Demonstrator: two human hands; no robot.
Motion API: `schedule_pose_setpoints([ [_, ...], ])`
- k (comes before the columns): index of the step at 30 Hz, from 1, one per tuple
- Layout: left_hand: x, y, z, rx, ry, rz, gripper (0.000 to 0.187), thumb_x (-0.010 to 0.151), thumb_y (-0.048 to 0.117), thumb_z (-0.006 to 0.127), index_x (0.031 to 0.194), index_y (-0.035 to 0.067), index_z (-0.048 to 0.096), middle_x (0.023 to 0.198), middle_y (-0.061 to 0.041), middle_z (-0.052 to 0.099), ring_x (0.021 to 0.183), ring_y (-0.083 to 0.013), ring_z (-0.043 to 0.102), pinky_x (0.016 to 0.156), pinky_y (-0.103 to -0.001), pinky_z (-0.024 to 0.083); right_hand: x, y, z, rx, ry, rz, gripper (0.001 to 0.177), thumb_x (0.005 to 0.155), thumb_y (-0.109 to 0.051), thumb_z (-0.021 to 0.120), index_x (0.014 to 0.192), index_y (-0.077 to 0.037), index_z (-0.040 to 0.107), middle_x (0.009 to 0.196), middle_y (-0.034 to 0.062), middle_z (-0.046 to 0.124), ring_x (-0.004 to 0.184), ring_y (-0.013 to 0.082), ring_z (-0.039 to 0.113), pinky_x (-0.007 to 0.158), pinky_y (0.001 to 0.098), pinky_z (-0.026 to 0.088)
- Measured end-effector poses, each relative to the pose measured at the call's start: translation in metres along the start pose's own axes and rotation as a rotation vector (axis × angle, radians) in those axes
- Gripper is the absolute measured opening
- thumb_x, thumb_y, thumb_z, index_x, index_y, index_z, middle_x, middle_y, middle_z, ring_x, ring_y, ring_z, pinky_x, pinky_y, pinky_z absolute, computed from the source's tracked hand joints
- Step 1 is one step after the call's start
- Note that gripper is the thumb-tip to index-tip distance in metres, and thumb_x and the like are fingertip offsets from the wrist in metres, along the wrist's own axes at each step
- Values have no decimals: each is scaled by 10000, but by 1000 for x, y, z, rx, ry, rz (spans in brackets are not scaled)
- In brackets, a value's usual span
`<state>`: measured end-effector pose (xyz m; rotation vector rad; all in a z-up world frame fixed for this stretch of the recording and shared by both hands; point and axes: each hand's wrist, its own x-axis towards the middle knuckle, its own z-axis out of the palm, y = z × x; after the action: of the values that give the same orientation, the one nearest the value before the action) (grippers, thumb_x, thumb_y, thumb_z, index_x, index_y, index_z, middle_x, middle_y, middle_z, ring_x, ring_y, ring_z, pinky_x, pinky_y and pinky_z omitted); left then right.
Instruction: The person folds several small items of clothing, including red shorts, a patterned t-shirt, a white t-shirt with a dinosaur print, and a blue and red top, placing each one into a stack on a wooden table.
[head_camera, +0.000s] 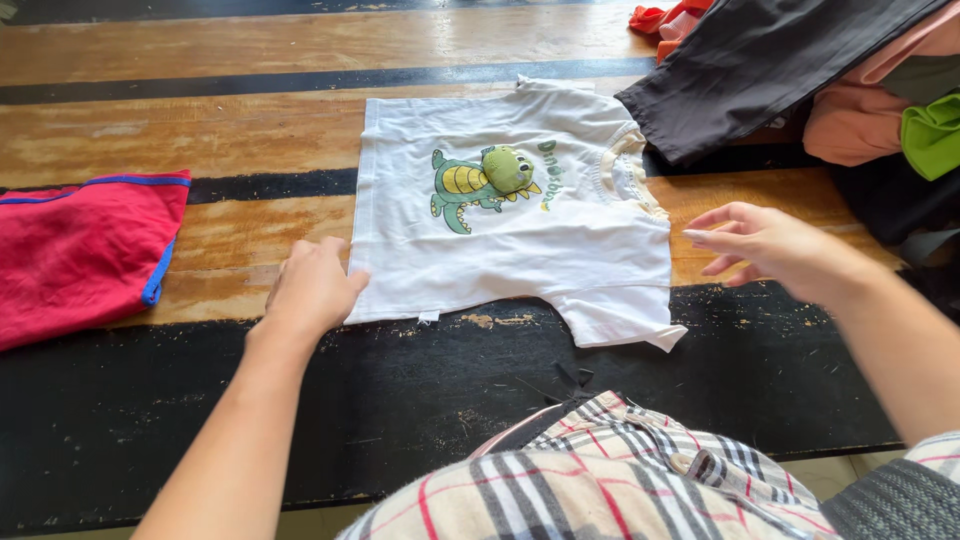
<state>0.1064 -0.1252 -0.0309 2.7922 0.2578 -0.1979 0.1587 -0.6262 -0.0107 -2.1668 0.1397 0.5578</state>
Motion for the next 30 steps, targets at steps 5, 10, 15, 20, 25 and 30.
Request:
schedule_pose_setpoints([
  [5,21,3,23,-190,62,-264,640,811,386,849,1288,45,591,1339,-221,574,1210,-381,591,1011,-496,489,37,17,42,-38,319,117,656,880,-203,792,1417,-48,448,1123,139,659,822,204,662,618,332,527],
  [10,41,-19,37,-312,27,-237,613,742,291,901,1223,25,631,1143,-178,717,1066,-330,695,945,-443,547,37,19,26,223,158,-6,666,827,-56,733,1431,-74,454,987,115,669,790,164,625,649,289,534],
  [15,23,-49,4,-584,-304,-201,600,676,167,886,1208,-13,676,1034,-181,767,973,-362,733,802,-494,605,-20,3,-17,50,-262,8,522,830,-135,759,1313,-78,569,784,68,607,680,163,569,633,300,488],
  [20,-4,-15,-3,67,-48,-161,470,803,266,876,1204,78,717,1306,-247,590,1195,-388,573,1000,-488,485,-18,-8,3,-36,-430,32,343,881,-202,733,1176,-55,643,791,98,683,681,165,611,634,310,528],
  [25,3,90,66,-429,100,142,558,809,257,787,1314,128,588,1383,-143,528,1208,-316,582,1036,-399,483,5,-39,79,-332,139,-354,382,884,-187,702,1263,-156,666,1288,75,656,1133,228,642,938,353,555],
  [30,10,134,109,-135,186,599,668,887,461,690,1451,164,490,1513,-162,412,1421,-360,338,1101,-577,293,3,-50,118,-652,60,-698,551,800,-258,794,1325,-222,630,1460,112,503,1300,354,489,1051,444,431],
])
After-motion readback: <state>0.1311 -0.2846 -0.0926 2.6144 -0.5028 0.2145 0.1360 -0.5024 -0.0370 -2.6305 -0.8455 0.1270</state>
